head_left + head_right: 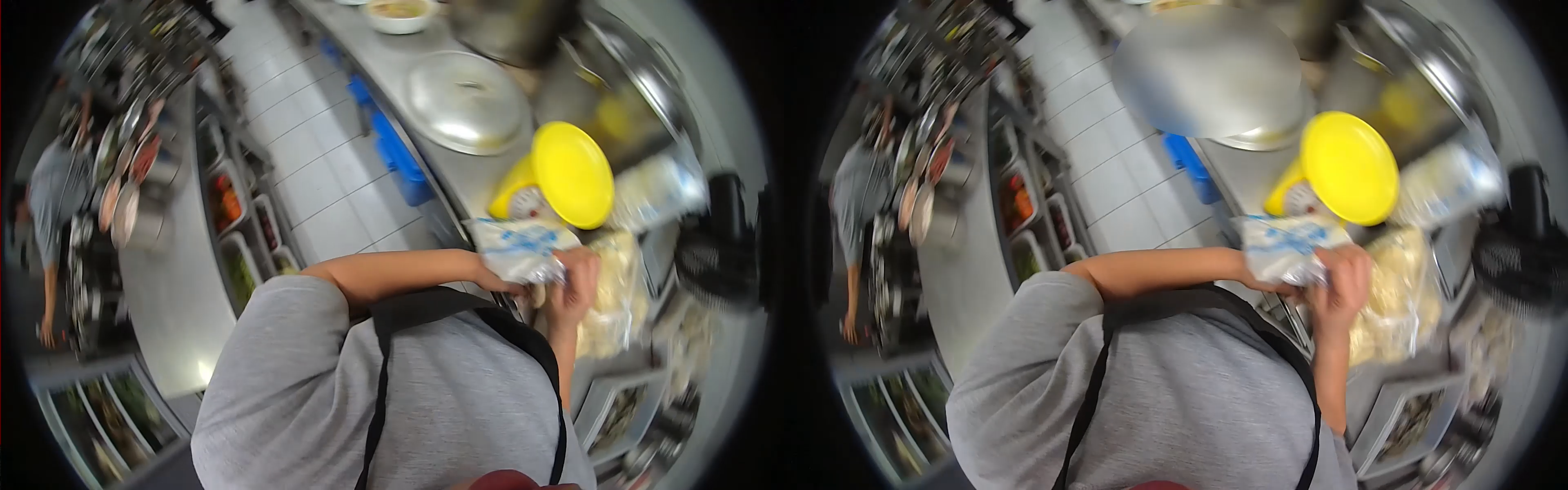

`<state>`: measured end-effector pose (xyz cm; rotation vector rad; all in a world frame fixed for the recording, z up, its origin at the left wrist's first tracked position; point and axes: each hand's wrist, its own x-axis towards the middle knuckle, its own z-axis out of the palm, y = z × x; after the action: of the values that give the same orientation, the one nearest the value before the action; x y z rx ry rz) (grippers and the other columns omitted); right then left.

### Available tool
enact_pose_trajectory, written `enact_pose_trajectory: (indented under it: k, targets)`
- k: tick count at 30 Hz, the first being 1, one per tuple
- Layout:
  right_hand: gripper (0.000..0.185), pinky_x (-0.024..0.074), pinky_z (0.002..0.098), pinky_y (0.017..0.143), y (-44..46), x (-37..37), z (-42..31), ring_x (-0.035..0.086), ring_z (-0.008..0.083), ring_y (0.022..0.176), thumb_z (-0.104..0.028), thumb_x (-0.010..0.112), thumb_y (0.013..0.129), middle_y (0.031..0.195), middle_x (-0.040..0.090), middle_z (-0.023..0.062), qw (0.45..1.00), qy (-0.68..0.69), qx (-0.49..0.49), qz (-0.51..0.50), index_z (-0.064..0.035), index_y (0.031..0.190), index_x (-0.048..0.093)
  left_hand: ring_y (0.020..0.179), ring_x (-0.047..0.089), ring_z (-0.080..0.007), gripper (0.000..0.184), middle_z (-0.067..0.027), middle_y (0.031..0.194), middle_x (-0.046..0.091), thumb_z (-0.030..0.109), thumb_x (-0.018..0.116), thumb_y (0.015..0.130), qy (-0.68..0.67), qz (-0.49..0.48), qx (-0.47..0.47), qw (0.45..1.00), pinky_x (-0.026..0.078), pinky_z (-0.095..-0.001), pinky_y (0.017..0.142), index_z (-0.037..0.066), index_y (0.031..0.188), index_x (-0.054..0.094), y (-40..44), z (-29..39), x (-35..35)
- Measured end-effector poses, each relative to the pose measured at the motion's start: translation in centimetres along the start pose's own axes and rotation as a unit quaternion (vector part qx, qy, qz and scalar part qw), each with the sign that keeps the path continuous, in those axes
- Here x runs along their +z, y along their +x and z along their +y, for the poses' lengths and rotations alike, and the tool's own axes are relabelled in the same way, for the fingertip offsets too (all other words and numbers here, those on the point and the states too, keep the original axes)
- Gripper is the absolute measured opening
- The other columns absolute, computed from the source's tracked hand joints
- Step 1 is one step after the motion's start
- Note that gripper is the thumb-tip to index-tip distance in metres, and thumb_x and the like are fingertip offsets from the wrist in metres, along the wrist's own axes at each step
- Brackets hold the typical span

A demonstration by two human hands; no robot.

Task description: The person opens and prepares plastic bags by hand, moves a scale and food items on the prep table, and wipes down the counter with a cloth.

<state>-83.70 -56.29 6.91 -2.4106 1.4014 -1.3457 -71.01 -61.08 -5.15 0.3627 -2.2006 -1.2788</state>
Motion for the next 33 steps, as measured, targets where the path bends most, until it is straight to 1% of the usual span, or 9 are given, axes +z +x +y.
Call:
enact_pose_trajectory:
  k: [2, 4, 6, 8, 12, 15, 17, 23, 33]
  targets:
    - [0.026, 0.0403, 0.0384, 0.078, 0.5, -0.1, -0.4, 0.051, 0.0297, 0.08, -0.002, 0.05, 0.06, 0.08, 0.054, 0.0138, 1.0, 0.016, -0.008, -0.009, 0.0004, 0.084, 0.06, 0.104, 0.05, -0.0277, 0.039, -0.0136, 0.113, 0.054, 0.022, 0.059, 0.08, -0.028, 0.039, -0.057, 0.997, 0.036, -0.0367, 0.092, 0.003, 0.114, 0.052, -3.7, -0.5, -0.9]
    - [0.027, 0.0399, 0.0379, 0.079, 1.4, 0.8, -1.4, 0.051, 0.0283, 0.081, -0.002, 0.048, 0.06, 0.081, 0.055, 0.0131, 0.998, 0.058, -0.019, 0.003, 0.0014, 0.084, 0.06, 0.097, 0.053, -0.0248, 0.04, -0.014, 0.113, 0.053, 0.02, 0.059, 0.082, -0.084, -0.045, -0.233, 0.968, 0.042, -0.0329, 0.085, 0.003, 0.117, 0.05, -8.1, 3.8, -6.2]
    - [0.029, 0.0398, 0.0367, 0.079, 3.2, 2.5, -2.9, 0.051, 0.028, 0.081, -0.001, 0.046, 0.059, 0.081, 0.055, 0.0133, 0.994, 0.101, -0.046, -0.012, 0.0025, 0.085, 0.059, 0.092, 0.054, -0.023, 0.036, -0.0115, 0.103, 0.054, 0.018, 0.058, 0.083, 0.036, 0.143, -0.138, 0.98, 0.045, -0.0326, 0.077, 0.003, 0.114, 0.05, -15.3, 5.7, -8.9]
    - [0.029, 0.0398, 0.036, 0.079, 4.9, 4.8, -5.1, 0.051, 0.028, 0.081, -0.001, 0.046, 0.059, 0.081, 0.054, 0.0138, 0.988, 0.135, -0.061, -0.052, 0.003, 0.085, 0.059, 0.089, 0.054, -0.0222, 0.031, -0.0095, 0.092, 0.053, 0.016, 0.057, 0.082, 0.04, 0.297, -0.211, 0.93, 0.045, -0.0338, 0.074, 0.003, 0.11, 0.052, -22.1, 13.1, -11.6]
    - [0.029, 0.0399, 0.0358, 0.08, 7.0, 9.2, -7.9, 0.051, 0.0288, 0.081, -0.002, 0.047, 0.06, 0.08, 0.053, 0.0132, 0.959, 0.214, -0.14, -0.121, 0.0028, 0.086, 0.058, 0.087, 0.053, -0.0213, 0.03, -0.0093, 0.099, 0.052, 0.02, 0.063, 0.077, 0.216, 0.456, -0.335, 0.796, 0.041, -0.0308, 0.078, 0.004, 0.101, 0.057, -32.6, 24.7, -10.3]
    - [0.027, 0.0398, 0.0349, 0.079, 7.5, 12.5, -11.3, 0.051, 0.0287, 0.082, -0.005, 0.049, 0.061, 0.08, 0.053, 0.0131, 0.932, 0.262, -0.166, -0.186, 0.0019, 0.085, 0.058, 0.093, 0.051, -0.0224, 0.033, -0.009, 0.101, 0.051, 0.033, 0.061, 0.078, 0.319, 0.412, -0.5, 0.692, 0.039, -0.037, 0.08, 0.005, 0.096, 0.06, -38.1, 28.8, -6.6]
    - [0.025, 0.0395, 0.0341, 0.078, 7.9, 14.2, -13.5, 0.051, 0.0279, 0.082, -0.003, 0.05, 0.061, 0.08, 0.052, 0.0132, 0.909, 0.294, -0.185, -0.229, 0.0014, 0.085, 0.057, 0.115, 0.04, -0.0292, 0.05, -0.0123, 0.12, 0.046, 0.045, 0.052, 0.081, 0.261, 0.354, -0.773, 0.456, 0.03, -0.0486, 0.093, 0.007, 0.113, 0.054, -41.4, 27.7, -4.2]
    - [0.024, 0.0393, 0.0327, 0.077, 7.5, 19.4, -20.4, 0.05, 0.0267, 0.08, 0.003, 0.049, 0.059, 0.079, 0.05, 0.0118, 0.868, 0.329, -0.213, -0.304, 0.0011, 0.082, 0.056, 0.135, 0.006, -0.0346, 0.07, -0.0118, 0.147, 0.009, 0.052, 0.038, 0.085, 0.347, 0.514, -0.726, 0.296, 0.002, -0.0598, 0.103, 0.012, 0.14, 0.019, -52.9, 15.0, -0.9]
    - [0.017, 0.0392, 0.0327, 0.075, 6.5, 22.1, -24.4, 0.05, 0.0259, 0.08, -0.006, 0.052, 0.065, 0.08, 0.05, 0.0117, 0.892, 0.242, -0.156, -0.349, 0.0008, 0.081, 0.055, 0.136, 0.003, -0.0284, 0.067, -0.0085, 0.148, 0.007, 0.052, 0.03, 0.087, 0.279, 0.538, -0.792, 0.064, -0.002, -0.0609, 0.102, 0.015, 0.141, 0.016, -75.2, 18.2, -10.1]
